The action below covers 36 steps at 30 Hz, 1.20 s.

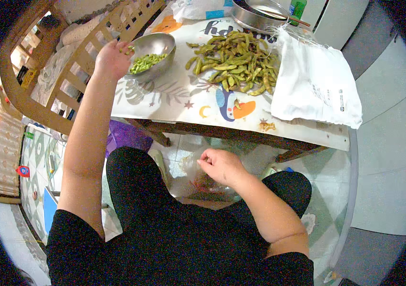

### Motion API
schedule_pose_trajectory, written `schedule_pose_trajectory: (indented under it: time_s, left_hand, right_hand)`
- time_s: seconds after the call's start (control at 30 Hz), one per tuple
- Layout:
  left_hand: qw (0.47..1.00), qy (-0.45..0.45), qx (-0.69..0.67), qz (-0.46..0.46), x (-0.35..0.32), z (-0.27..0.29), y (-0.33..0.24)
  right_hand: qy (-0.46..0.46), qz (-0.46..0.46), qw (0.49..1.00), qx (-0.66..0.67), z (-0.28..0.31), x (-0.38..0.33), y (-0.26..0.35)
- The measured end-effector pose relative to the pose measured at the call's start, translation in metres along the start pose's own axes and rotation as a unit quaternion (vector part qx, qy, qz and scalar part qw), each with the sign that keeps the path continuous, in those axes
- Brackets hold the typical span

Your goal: The person sits on the floor and shells edamame beans by hand. They pick up pods from a pile on the table, squeeze the beans out of the pods, and place the shelled beans into a metal bowl while discarding the empty pods into a plastic bag.

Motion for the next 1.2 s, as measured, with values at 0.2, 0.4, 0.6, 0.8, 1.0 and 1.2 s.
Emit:
schedule_pose_trajectory:
  time_s: [0.2, 0.4, 0.6, 0.8, 1.0, 1.2]
  left_hand:
    - [0.998, -0.034, 0.056, 0.011, -0.029, -0.026, 0.005]
    - [0.998, -0.015, 0.066, -0.019, -0.009, -0.015, 0.000]
    - [0.980, 0.030, 0.171, -0.101, 0.000, -0.011, 0.002]
    - [0.947, 0.061, 0.279, -0.145, -0.007, -0.020, 0.001]
    - [0.877, 0.072, 0.450, -0.153, 0.002, -0.020, 0.007]
    - [0.762, 0.079, 0.574, -0.291, -0.018, -0.036, 0.022]
  right_hand:
    - [-0.012, 0.023, 1.000, -0.008, 0.008, -0.004, -0.001]
    - [-0.028, 0.059, 0.998, -0.008, 0.010, -0.005, 0.005]
    - [-0.036, 0.077, 0.996, -0.025, 0.009, -0.004, -0.001]
    - [-0.051, 0.087, 0.994, -0.041, 0.011, -0.010, -0.007]
    - [-0.126, 0.095, 0.988, 0.000, 0.011, -0.009, -0.011]
    - [-0.125, 0.104, 0.987, 0.002, 0.019, -0.010, -0.008]
Point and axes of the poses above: each hand's wrist, its own x-axis towards the middle knuckle, its own z-axis out of the back of the hand, y = z × x, the point moved 2 cm from there along x, towards the middle knuckle, and after that the axes turned 6 degrees about -x, right-handed, at the moved point
